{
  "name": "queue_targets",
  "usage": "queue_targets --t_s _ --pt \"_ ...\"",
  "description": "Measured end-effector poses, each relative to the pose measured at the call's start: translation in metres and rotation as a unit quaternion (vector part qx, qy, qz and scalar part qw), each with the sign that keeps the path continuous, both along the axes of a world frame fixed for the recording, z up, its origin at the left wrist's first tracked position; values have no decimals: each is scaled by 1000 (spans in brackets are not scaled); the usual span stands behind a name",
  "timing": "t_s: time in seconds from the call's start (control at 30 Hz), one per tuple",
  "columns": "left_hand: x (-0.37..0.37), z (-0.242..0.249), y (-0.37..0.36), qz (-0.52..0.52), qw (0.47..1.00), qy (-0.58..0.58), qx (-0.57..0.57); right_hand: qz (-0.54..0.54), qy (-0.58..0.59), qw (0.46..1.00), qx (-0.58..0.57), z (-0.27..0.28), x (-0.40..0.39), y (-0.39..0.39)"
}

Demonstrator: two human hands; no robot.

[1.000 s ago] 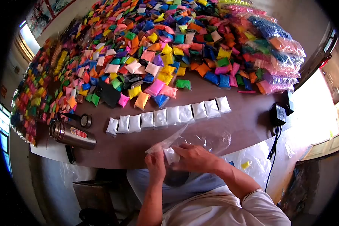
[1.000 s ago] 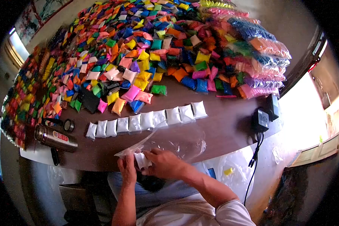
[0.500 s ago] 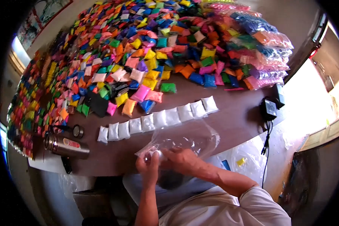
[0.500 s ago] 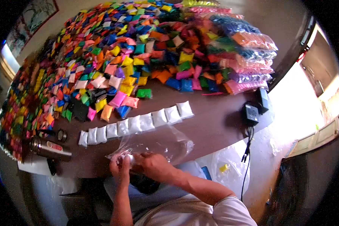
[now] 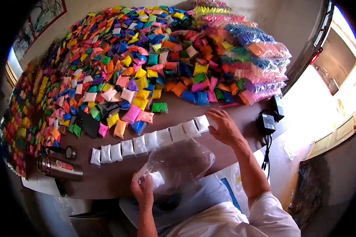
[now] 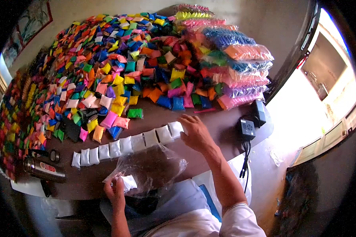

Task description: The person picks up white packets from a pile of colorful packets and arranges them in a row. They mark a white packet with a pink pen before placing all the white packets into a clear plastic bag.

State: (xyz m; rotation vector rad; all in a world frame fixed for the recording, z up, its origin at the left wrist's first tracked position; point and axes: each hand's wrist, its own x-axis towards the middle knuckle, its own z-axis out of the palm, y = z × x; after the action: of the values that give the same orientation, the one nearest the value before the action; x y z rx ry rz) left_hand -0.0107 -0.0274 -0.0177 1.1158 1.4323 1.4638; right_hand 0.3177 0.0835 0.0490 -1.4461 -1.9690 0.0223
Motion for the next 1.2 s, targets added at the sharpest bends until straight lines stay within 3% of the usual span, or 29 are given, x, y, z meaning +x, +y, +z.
queue_targets --t_s 0.07,0.17,0.4,0.5,0.63,0.87,0.93,0.97,1.0,1.03,1.1,1.17,1.2 --pt "1 2 0 -2 1000 2 8 50 -46 994 -80 -26 5 9" --pt "0 6 0 -18 1000 13 10 64 -53 990 -111 -38 12 17" --pt "-2 5 0 -14 999 38 0 72 9 997 -14 -23 -10 14" --pt "0 7 0 -16 999 40 -11 104 -28 994 1 -18 -26 11" --pt "-3 6 -1 -21 999 29 -28 136 -95 986 -35 -17 -38 5" --pt "-1 11 0 -31 998 53 -3 150 -46 987 -42 -36 -32 28" --pt "1 15 -1 -24 999 24 -4 83 75 993 -33 -42 -30 31" --pt "-1 14 -1 -21 999 25 -7 86 76 993 -36 -34 -29 25" --pt "-2 13 -1 -25 999 39 -11 45 171 981 -78 -16 -28 13" --pt "-4 12 -1 -28 998 53 -16 3 264 957 -120 -1 -27 3" --pt "-3 18 -2 -31 998 40 -22 17 431 892 -138 12 -21 -20" --pt "0 19 -2 -35 999 26 -28 16 459 877 -142 43 -27 -64" --pt "0 16 -2 -31 999 20 -34 69 458 878 -121 54 -37 -81"
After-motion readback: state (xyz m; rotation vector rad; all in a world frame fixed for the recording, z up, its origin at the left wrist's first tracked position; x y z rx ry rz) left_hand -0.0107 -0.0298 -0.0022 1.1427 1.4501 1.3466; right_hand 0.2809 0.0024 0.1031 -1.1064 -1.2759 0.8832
